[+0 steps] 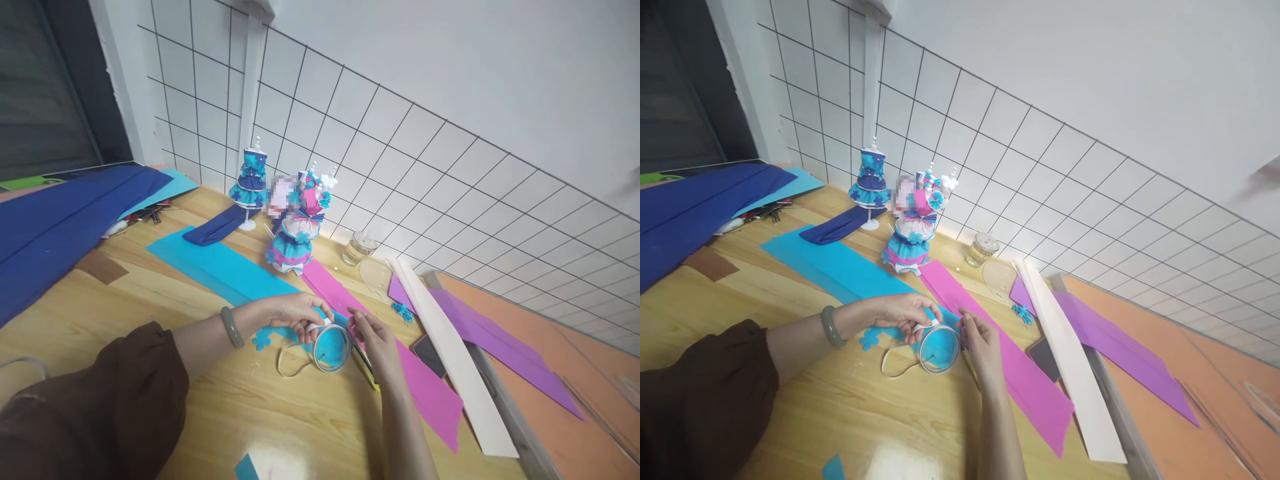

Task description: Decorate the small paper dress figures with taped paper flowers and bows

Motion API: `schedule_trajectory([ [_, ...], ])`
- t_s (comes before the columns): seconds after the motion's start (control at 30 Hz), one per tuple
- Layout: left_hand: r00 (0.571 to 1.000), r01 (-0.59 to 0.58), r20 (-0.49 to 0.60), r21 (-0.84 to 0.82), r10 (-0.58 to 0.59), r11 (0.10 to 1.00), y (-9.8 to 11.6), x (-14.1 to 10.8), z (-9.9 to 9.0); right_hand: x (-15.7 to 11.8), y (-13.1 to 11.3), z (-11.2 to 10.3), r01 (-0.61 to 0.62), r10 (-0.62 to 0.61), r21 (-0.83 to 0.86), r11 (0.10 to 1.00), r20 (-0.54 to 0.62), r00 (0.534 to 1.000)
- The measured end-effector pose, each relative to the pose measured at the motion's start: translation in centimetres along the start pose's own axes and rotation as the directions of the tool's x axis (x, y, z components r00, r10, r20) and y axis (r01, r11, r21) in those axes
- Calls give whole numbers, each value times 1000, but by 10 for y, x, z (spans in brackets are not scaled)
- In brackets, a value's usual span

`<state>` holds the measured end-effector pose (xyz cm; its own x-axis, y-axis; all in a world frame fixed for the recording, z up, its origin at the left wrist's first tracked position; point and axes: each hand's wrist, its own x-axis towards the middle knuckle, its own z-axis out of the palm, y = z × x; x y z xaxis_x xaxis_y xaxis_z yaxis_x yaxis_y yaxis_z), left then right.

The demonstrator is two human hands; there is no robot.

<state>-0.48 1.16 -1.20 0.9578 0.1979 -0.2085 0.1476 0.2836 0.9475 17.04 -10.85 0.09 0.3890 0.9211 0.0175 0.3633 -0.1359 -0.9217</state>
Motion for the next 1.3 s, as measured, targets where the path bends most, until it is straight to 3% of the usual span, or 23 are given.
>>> schedule_trajectory([
  [0.1, 998, -23, -57, 33, 25, 999, -2, 2, 0, 1, 9, -11, -3, -24, -290, 957, -90, 996],
  [0.2, 993, -38, -113, 65, 45, 997, -4, 4, 1, -3, 17, -17, -18, -25, -567, 824, -67, 997],
  [0.33, 985, -54, -159, 88, 67, 995, -6, 6, 2, -10, 21, -14, -71, 65, -678, 732, -34, 997],
  [0.53, 981, -61, -177, 92, 77, 994, -7, 7, 2, -5, 18, -22, -71, 162, -600, 797, 99, 982],
  [0.67, 980, -53, -186, 94, 70, 994, -5, 6, 4, -4, 7, -27, -98, 112, -250, 963, 45, 993],
  [0.77, 978, -49, -199, 100, 68, 994, -3, 5, 6, -9, -7, -20, -95, 103, -65, 993, 146, 984],
  [0.87, 977, -53, -199, 101, 72, 994, -4, 5, 5, -14, -17, -11, -80, 109, -114, 990, 273, 956],
  [1.03, 981, -64, -179, 102, 82, 993, -6, 6, 3, -14, -16, -11, -89, 132, -169, 982, 263, 956],
  [1.3, 978, -78, -178, 159, 106, 984, -6, 6, 5, -16, -18, -18, -26, 100, -194, 981, 386, 917],
])
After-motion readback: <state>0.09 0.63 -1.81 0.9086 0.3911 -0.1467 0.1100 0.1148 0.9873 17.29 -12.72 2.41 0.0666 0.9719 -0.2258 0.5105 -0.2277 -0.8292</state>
